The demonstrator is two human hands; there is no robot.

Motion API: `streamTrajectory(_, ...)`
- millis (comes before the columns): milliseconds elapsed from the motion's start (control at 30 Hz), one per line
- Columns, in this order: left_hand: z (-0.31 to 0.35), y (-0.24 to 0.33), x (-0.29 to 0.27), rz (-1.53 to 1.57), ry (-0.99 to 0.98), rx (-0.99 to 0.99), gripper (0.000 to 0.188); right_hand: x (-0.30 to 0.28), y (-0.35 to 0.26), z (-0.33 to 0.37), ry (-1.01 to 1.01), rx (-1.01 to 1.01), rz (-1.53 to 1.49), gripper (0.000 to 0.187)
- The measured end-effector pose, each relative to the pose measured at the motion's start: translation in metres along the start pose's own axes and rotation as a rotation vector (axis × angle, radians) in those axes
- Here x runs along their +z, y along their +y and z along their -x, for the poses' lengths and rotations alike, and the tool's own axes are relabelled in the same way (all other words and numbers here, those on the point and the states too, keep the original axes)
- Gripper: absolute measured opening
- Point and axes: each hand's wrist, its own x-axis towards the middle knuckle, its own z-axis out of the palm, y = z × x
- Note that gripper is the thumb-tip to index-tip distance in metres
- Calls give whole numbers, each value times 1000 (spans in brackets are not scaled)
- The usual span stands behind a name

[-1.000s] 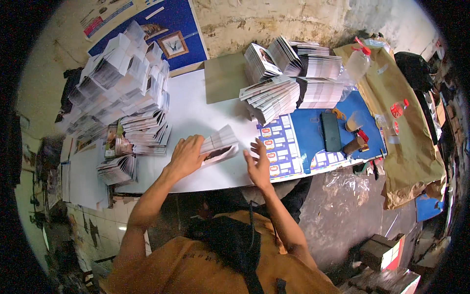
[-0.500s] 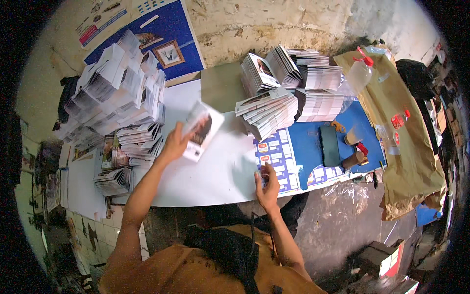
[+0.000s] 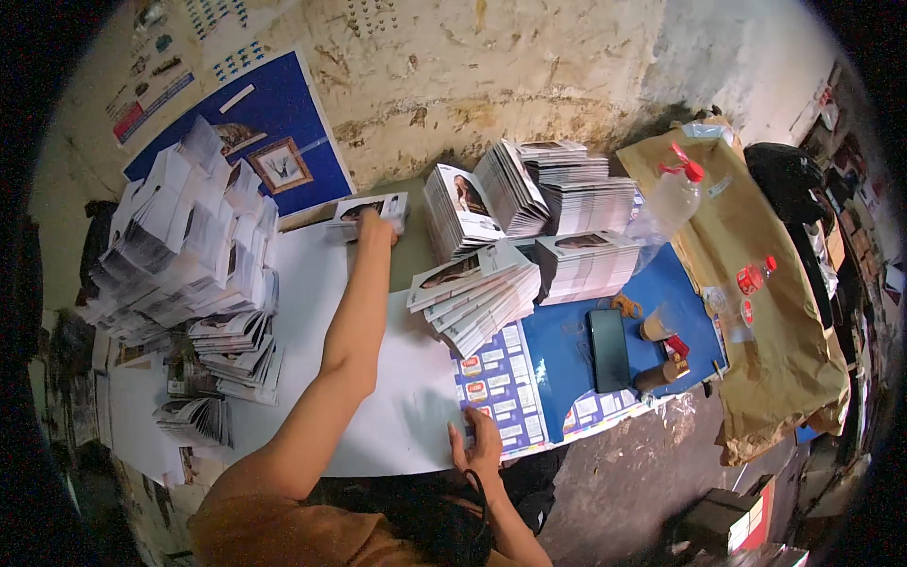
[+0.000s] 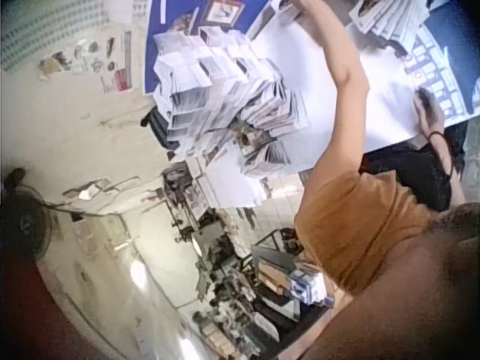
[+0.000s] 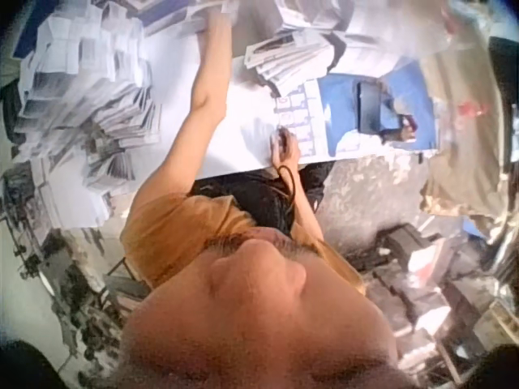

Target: The person aligns, folds, and creases printed pamphlets on a table by hand and with a wooden tool, organizing them into stacks.

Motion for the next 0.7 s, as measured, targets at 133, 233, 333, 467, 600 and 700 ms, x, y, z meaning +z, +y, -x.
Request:
streamTrajectory(133, 47, 41, 39, -4, 161, -67, 67, 2, -8, -2, -60, 22, -3, 37)
streamTrajectory(233, 63, 72, 57, -6, 216, -81, 69, 5, -6, -3, -67, -16, 0, 38)
streamTrajectory(333, 63, 83, 47, -124, 38, -55, 80, 5, -11, -4, -73, -1, 2, 39)
streamTrajectory(467, 64, 106, 1, -424, -169, -146, 102, 7, -17, -8, -96, -45, 1, 40)
streamTrajectory(600, 126, 102, -45, -942, -335, 27, 111, 8, -15, -6, -62, -68, -14, 37)
streamTrajectory(700, 216, 87, -102, -1174, -471, 437, 82, 11, -11, -4, -43, -38, -30, 29)
